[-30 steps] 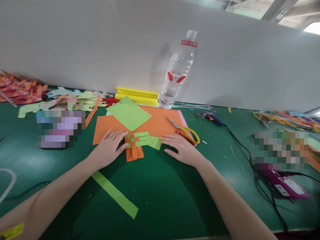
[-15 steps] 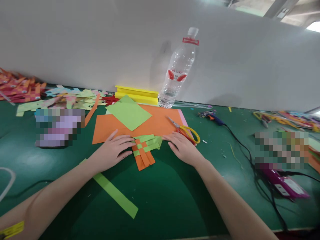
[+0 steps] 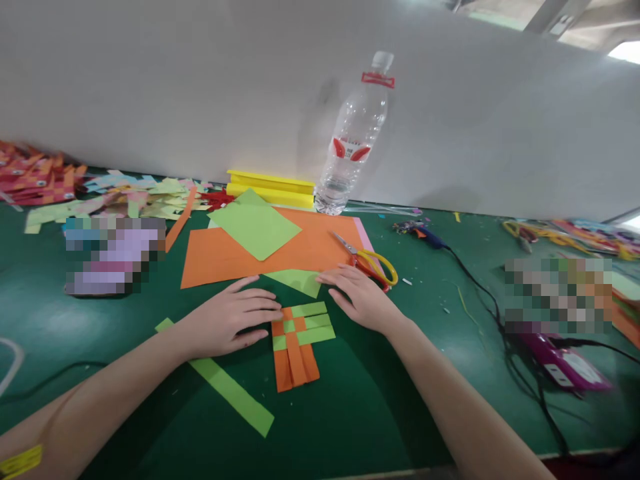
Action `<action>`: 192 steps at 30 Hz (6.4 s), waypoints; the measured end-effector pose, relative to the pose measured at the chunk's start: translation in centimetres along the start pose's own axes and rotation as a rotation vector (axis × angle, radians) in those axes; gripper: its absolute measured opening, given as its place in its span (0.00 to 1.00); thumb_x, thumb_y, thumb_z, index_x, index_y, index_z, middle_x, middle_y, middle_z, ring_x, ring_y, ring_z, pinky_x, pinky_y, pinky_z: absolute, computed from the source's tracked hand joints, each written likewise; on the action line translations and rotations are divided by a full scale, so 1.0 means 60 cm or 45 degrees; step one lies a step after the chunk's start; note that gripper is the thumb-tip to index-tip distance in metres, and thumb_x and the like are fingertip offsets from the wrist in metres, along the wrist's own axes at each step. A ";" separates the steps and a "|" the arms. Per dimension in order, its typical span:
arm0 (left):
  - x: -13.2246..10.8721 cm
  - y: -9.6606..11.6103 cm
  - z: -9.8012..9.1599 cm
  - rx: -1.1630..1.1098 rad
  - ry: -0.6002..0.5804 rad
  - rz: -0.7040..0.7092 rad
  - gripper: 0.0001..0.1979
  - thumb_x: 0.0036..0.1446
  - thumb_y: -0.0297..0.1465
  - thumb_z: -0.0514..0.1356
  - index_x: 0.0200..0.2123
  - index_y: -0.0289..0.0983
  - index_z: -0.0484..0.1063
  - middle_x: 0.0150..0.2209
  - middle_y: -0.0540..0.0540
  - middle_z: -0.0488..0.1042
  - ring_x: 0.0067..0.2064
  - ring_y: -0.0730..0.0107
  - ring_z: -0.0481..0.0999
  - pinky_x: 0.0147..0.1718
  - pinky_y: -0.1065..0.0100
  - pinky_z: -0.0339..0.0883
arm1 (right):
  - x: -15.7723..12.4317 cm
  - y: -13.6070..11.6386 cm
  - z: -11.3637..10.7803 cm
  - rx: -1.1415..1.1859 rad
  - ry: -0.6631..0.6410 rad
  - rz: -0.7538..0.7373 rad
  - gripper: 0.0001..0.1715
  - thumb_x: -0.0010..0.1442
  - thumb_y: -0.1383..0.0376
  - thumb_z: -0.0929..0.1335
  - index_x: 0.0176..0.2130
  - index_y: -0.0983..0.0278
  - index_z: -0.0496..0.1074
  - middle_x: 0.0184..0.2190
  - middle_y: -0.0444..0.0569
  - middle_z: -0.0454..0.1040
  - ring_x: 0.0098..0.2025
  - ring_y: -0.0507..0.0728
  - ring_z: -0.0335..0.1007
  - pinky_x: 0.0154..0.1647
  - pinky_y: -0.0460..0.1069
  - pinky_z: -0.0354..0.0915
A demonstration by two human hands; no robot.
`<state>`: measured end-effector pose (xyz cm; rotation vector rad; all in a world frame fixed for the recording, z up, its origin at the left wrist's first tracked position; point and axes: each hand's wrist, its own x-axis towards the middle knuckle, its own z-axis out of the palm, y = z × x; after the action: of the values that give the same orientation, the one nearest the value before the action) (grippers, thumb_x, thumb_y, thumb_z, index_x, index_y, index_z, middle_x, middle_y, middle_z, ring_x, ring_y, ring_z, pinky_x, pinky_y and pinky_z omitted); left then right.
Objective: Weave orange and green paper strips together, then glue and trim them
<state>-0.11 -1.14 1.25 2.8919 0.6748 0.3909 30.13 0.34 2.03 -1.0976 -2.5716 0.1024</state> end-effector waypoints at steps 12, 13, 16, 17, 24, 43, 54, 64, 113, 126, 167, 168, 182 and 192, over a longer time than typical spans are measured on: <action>0.001 -0.013 0.013 0.202 0.065 -0.295 0.19 0.66 0.39 0.47 0.56 0.40 0.63 0.57 0.46 0.67 0.58 0.63 0.64 0.59 0.56 0.52 | 0.007 -0.015 0.007 -0.036 -0.103 -0.037 0.20 0.66 0.63 0.58 0.55 0.59 0.66 0.51 0.49 0.72 0.53 0.57 0.67 0.59 0.58 0.59; 0.001 -0.014 0.014 0.202 0.062 -0.304 0.19 0.66 0.39 0.47 0.56 0.40 0.63 0.57 0.46 0.67 0.58 0.63 0.64 0.58 0.57 0.53 | 0.008 -0.016 0.008 -0.066 -0.116 -0.042 0.20 0.66 0.62 0.58 0.55 0.60 0.66 0.51 0.49 0.72 0.54 0.57 0.67 0.59 0.59 0.59; 0.000 -0.014 0.014 0.207 0.059 -0.314 0.19 0.66 0.40 0.47 0.56 0.40 0.63 0.57 0.46 0.67 0.58 0.63 0.65 0.58 0.57 0.54 | 0.010 -0.020 0.008 -0.162 -0.127 -0.045 0.21 0.66 0.61 0.57 0.55 0.62 0.66 0.51 0.51 0.72 0.55 0.58 0.66 0.60 0.59 0.58; 0.000 -0.015 0.015 0.212 0.056 -0.321 0.19 0.66 0.40 0.46 0.56 0.39 0.62 0.58 0.45 0.66 0.58 0.63 0.64 0.58 0.57 0.53 | 0.011 -0.021 0.008 -0.190 -0.128 -0.046 0.21 0.66 0.61 0.58 0.55 0.63 0.66 0.51 0.51 0.72 0.55 0.59 0.65 0.60 0.60 0.57; -0.003 -0.021 0.020 0.208 0.032 -0.400 0.21 0.67 0.42 0.45 0.57 0.40 0.61 0.59 0.46 0.64 0.59 0.62 0.62 0.59 0.55 0.51 | 0.007 -0.013 0.007 -0.302 -0.157 0.056 0.26 0.66 0.56 0.57 0.58 0.65 0.61 0.54 0.54 0.69 0.57 0.61 0.63 0.62 0.63 0.53; -0.002 -0.013 0.015 0.139 0.066 -0.374 0.22 0.66 0.42 0.45 0.58 0.40 0.59 0.59 0.45 0.64 0.60 0.61 0.61 0.60 0.54 0.49 | 0.006 -0.023 0.000 -0.093 -0.181 -0.002 0.27 0.65 0.55 0.58 0.60 0.62 0.58 0.57 0.51 0.66 0.60 0.58 0.58 0.64 0.63 0.45; 0.014 0.024 0.003 -0.101 -0.209 0.191 0.29 0.62 0.44 0.53 0.63 0.45 0.51 0.64 0.48 0.55 0.65 0.61 0.52 0.64 0.54 0.37 | 0.008 -0.055 -0.006 0.178 -0.230 -0.229 0.41 0.51 0.42 0.67 0.56 0.62 0.65 0.53 0.50 0.69 0.57 0.59 0.60 0.63 0.58 0.48; 0.005 0.002 -0.006 -0.090 -0.204 0.116 0.25 0.63 0.43 0.52 0.62 0.48 0.55 0.64 0.51 0.54 0.65 0.62 0.52 0.64 0.53 0.38 | 0.004 -0.015 0.000 -0.118 -0.172 0.007 0.25 0.65 0.52 0.58 0.56 0.61 0.64 0.59 0.49 0.64 0.61 0.59 0.56 0.64 0.62 0.47; 0.001 -0.003 0.009 0.018 -0.132 -0.167 0.28 0.65 0.45 0.47 0.65 0.46 0.46 0.66 0.50 0.49 0.66 0.64 0.49 0.64 0.55 0.40 | 0.005 -0.019 -0.006 -0.308 0.014 0.094 0.24 0.65 0.55 0.59 0.56 0.61 0.65 0.57 0.52 0.65 0.60 0.63 0.57 0.64 0.67 0.43; 0.003 -0.007 0.008 0.087 0.112 -0.380 0.21 0.67 0.39 0.45 0.58 0.37 0.58 0.59 0.42 0.63 0.60 0.61 0.61 0.57 0.58 0.57 | -0.012 -0.222 0.052 0.112 -0.305 -0.702 0.31 0.65 0.52 0.58 0.58 0.70 0.60 0.62 0.51 0.59 0.65 0.54 0.49 0.66 0.53 0.45; -0.015 -0.032 0.025 0.299 0.084 -0.371 0.30 0.65 0.47 0.44 0.65 0.42 0.43 0.64 0.43 0.53 0.64 0.56 0.51 0.61 0.51 0.47 | -0.027 0.103 -0.012 -0.539 0.070 0.895 0.19 0.59 0.55 0.61 0.39 0.67 0.70 0.34 0.55 0.74 0.37 0.62 0.69 0.38 0.54 0.61; -0.015 -0.032 0.025 0.292 0.083 -0.374 0.29 0.65 0.47 0.43 0.65 0.42 0.43 0.64 0.43 0.53 0.64 0.56 0.51 0.61 0.51 0.49 | -0.027 0.104 -0.010 -0.529 0.074 0.884 0.18 0.59 0.55 0.62 0.38 0.67 0.70 0.33 0.55 0.75 0.37 0.61 0.70 0.38 0.54 0.61; -0.014 -0.027 0.027 0.214 0.073 -0.449 0.28 0.65 0.47 0.43 0.64 0.43 0.46 0.63 0.44 0.53 0.64 0.54 0.52 0.58 0.50 0.55 | -0.010 0.154 0.009 0.027 0.786 0.735 0.19 0.59 0.61 0.61 0.49 0.64 0.62 0.41 0.51 0.73 0.32 0.53 0.67 0.38 0.50 0.65; -0.009 -0.030 0.028 0.248 0.049 -0.480 0.27 0.65 0.45 0.45 0.63 0.43 0.48 0.63 0.44 0.56 0.63 0.53 0.55 0.57 0.53 0.57 | -0.075 0.341 -0.065 -0.398 0.545 1.421 0.27 0.51 0.71 0.62 0.52 0.71 0.63 0.51 0.65 0.65 0.54 0.66 0.59 0.51 0.60 0.55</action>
<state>-0.86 0.06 -0.82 2.8420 1.3015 0.3467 48.42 11.18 0.37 -2.2409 -1.3834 -0.2498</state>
